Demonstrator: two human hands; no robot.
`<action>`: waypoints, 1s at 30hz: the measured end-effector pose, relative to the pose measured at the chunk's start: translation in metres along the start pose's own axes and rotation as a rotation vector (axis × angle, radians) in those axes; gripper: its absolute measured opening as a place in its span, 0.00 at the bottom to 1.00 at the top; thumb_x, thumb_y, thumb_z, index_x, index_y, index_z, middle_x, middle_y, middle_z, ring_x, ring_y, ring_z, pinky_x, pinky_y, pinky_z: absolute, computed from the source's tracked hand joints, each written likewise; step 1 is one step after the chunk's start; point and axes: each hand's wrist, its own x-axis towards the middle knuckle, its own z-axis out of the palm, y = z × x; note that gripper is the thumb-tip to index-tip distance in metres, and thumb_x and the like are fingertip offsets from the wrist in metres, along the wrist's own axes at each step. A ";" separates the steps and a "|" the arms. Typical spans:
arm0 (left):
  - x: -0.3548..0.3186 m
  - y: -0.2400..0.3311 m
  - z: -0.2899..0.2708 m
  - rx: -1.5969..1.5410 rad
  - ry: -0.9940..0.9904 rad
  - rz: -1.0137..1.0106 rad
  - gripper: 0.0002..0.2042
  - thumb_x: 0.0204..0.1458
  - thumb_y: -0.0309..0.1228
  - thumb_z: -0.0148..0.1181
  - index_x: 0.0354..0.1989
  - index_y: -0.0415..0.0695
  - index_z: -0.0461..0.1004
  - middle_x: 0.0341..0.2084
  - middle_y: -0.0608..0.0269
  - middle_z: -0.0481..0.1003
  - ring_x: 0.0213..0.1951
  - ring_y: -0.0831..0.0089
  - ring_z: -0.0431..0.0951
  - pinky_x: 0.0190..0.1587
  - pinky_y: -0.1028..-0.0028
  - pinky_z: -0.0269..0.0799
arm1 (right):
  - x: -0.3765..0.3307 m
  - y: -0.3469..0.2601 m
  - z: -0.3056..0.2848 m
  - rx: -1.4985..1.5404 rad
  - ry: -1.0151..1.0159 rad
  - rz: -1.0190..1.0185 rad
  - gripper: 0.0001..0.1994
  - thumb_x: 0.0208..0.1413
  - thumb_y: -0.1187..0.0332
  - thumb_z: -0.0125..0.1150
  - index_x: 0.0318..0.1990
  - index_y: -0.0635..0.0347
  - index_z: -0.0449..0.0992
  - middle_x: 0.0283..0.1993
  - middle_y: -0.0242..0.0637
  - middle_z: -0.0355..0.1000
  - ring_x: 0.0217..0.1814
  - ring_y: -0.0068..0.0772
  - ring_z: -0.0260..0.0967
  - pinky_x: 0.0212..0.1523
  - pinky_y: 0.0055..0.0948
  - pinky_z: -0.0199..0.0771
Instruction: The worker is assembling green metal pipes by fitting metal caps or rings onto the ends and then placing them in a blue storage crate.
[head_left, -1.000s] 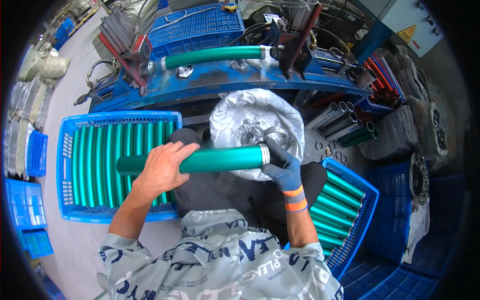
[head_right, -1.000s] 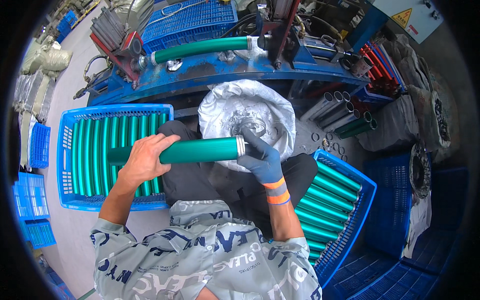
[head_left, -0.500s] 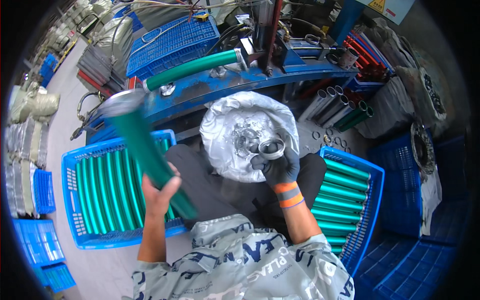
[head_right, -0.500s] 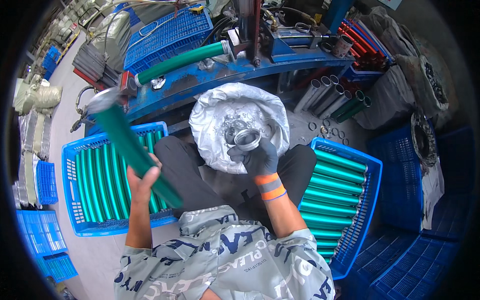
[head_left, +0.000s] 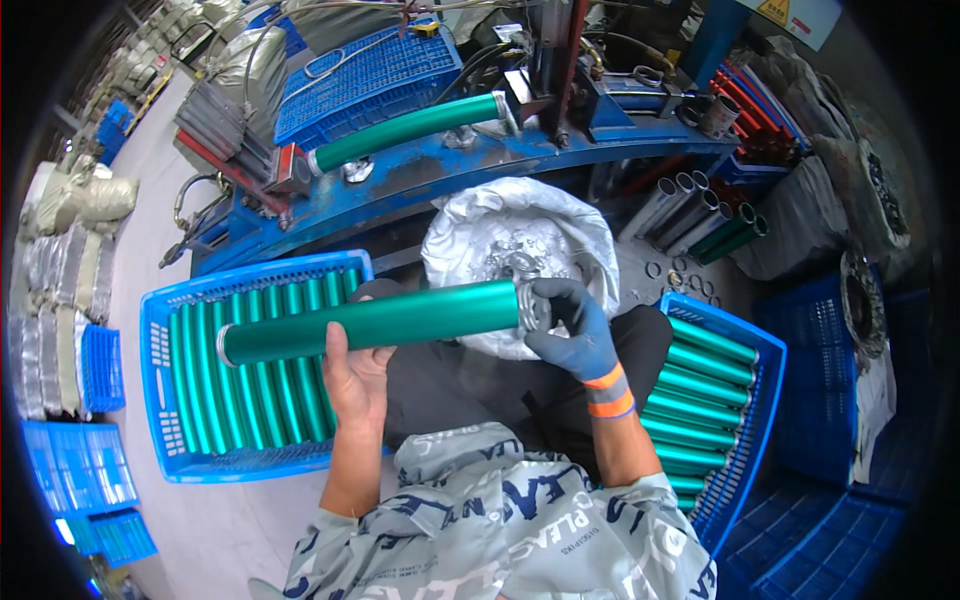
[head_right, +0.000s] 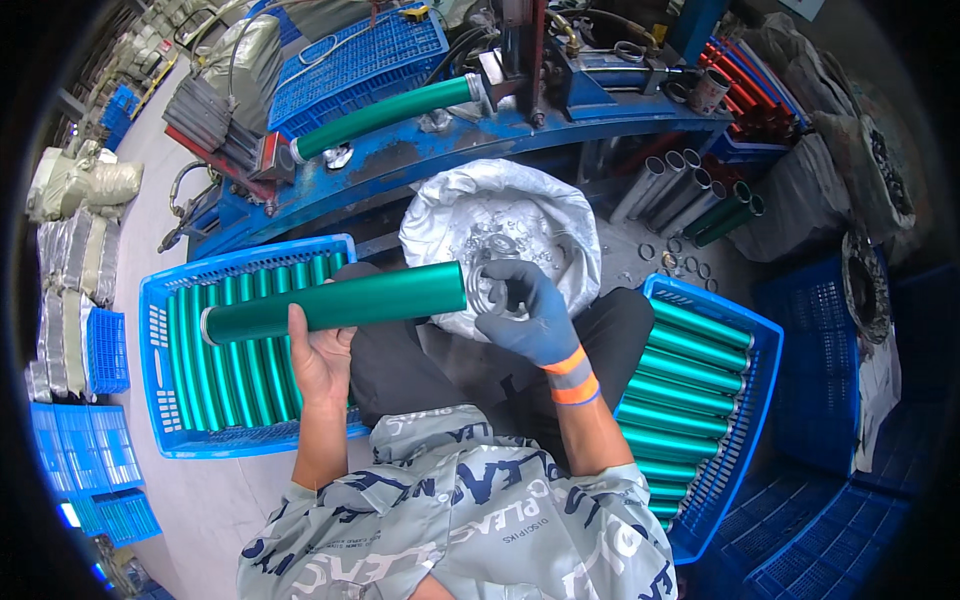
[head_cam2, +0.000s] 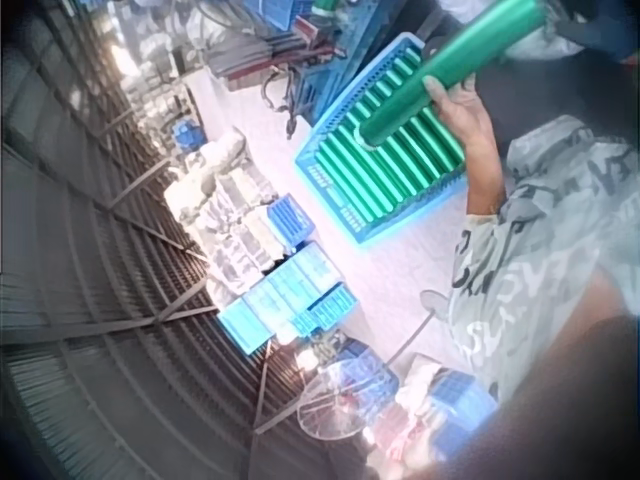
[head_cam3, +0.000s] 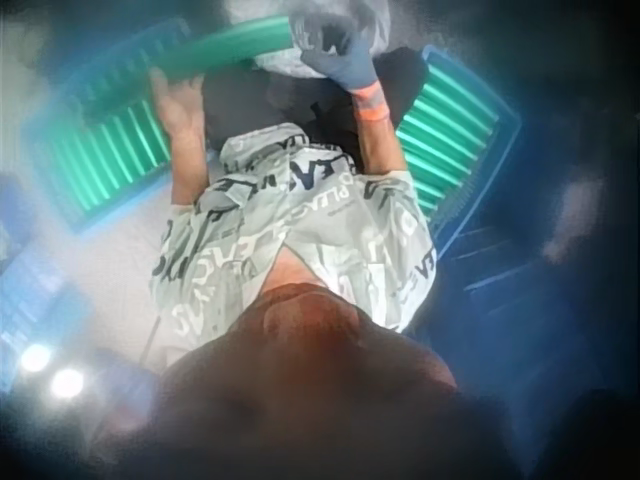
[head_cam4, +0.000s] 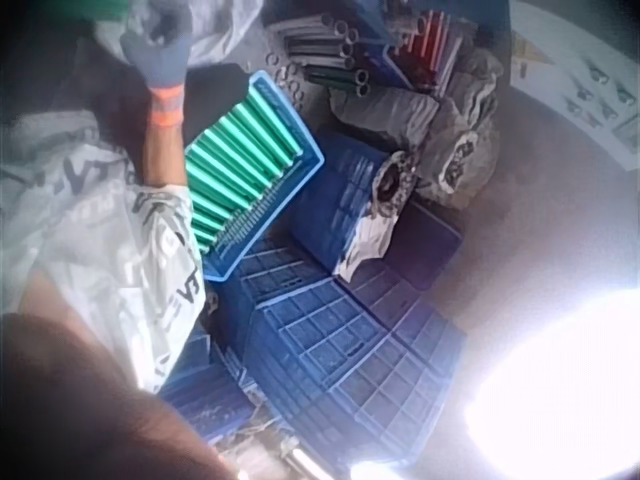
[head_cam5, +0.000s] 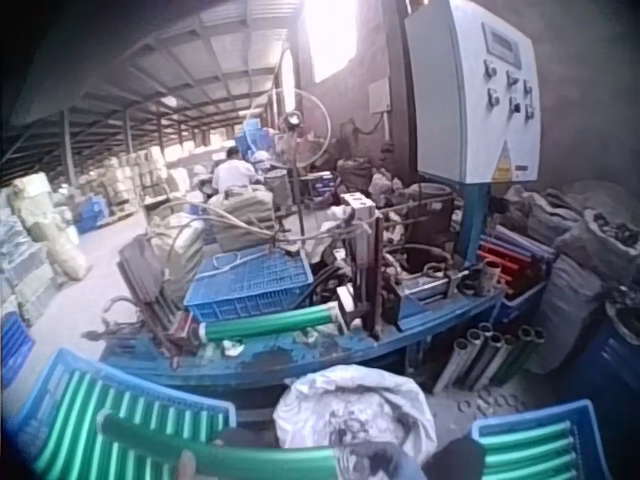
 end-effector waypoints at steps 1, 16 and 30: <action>-0.001 0.001 -0.003 0.035 0.035 0.021 0.26 0.75 0.51 0.61 0.66 0.41 0.77 0.65 0.49 0.80 0.64 0.61 0.84 0.63 0.60 0.86 | 0.000 -0.009 0.001 -0.076 -0.001 -0.006 0.35 0.51 0.74 0.82 0.69 0.63 0.76 0.63 0.33 0.77 0.61 0.23 0.73 0.65 0.29 0.73; -0.006 -0.002 -0.007 0.075 0.022 0.044 0.21 0.76 0.47 0.60 0.64 0.42 0.80 0.64 0.49 0.82 0.61 0.59 0.86 0.61 0.58 0.88 | 0.001 0.012 0.019 0.361 -0.098 -0.015 0.46 0.59 0.76 0.78 0.83 0.69 0.60 0.77 0.44 0.71 0.76 0.37 0.72 0.79 0.40 0.70; 0.004 -0.018 -0.020 0.055 0.042 0.009 0.22 0.74 0.46 0.62 0.65 0.42 0.79 0.63 0.51 0.82 0.59 0.59 0.87 0.59 0.59 0.90 | 0.008 0.024 0.025 0.170 -0.091 0.025 0.39 0.66 0.74 0.70 0.82 0.70 0.62 0.80 0.43 0.70 0.78 0.32 0.69 0.80 0.36 0.65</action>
